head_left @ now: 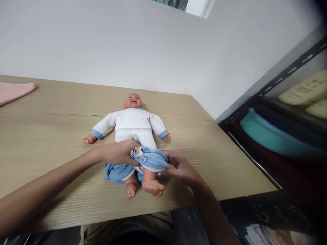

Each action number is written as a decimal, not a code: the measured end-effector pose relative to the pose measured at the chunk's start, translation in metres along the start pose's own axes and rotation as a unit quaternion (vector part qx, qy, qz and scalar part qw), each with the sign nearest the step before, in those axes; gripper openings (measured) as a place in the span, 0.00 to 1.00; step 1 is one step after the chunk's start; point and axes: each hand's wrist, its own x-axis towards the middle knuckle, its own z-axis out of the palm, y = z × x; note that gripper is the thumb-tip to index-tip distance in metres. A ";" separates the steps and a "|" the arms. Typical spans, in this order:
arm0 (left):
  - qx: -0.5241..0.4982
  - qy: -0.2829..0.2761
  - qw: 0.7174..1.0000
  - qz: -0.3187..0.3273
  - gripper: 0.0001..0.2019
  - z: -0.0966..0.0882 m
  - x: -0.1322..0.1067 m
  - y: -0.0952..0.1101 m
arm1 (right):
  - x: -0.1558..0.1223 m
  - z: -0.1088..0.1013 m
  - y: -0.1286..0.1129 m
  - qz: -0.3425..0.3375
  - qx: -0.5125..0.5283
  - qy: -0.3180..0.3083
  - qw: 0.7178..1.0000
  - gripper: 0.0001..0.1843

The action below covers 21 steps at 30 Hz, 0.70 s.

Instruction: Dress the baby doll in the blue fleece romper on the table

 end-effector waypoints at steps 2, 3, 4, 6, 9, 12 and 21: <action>-0.006 0.002 1.000 -0.005 0.07 -0.002 0.001 0.000 | 0.015 -0.015 -0.005 0.009 -0.019 -0.056 0.998 0.20; -0.009 0.001 1.000 -0.005 0.08 -0.003 0.002 0.000 | 0.024 -0.020 -0.006 0.014 -0.023 -0.079 0.996 0.20; -0.012 0.000 1.000 -0.005 0.08 -0.004 0.002 0.000 | 0.032 -0.024 -0.005 0.019 -0.022 -0.100 0.995 0.21; -0.010 0.001 1.000 -0.010 0.11 -0.005 0.002 0.001 | 0.047 -0.030 0.000 0.031 -0.009 -0.132 0.991 0.24; 0.001 0.015 1.000 -0.027 0.15 -0.006 0.002 0.001 | 0.062 -0.035 0.011 0.042 0.009 -0.163 0.986 0.31; 0.002 0.021 0.999 -0.035 0.17 -0.004 0.001 0.000 | 0.065 -0.037 0.017 0.023 -0.010 -0.184 0.983 0.39; 0.182 0.171 0.967 -0.059 0.24 0.013 -0.017 0.000 | 0.056 -0.028 0.000 -0.125 -0.102 -0.100 0.982 0.19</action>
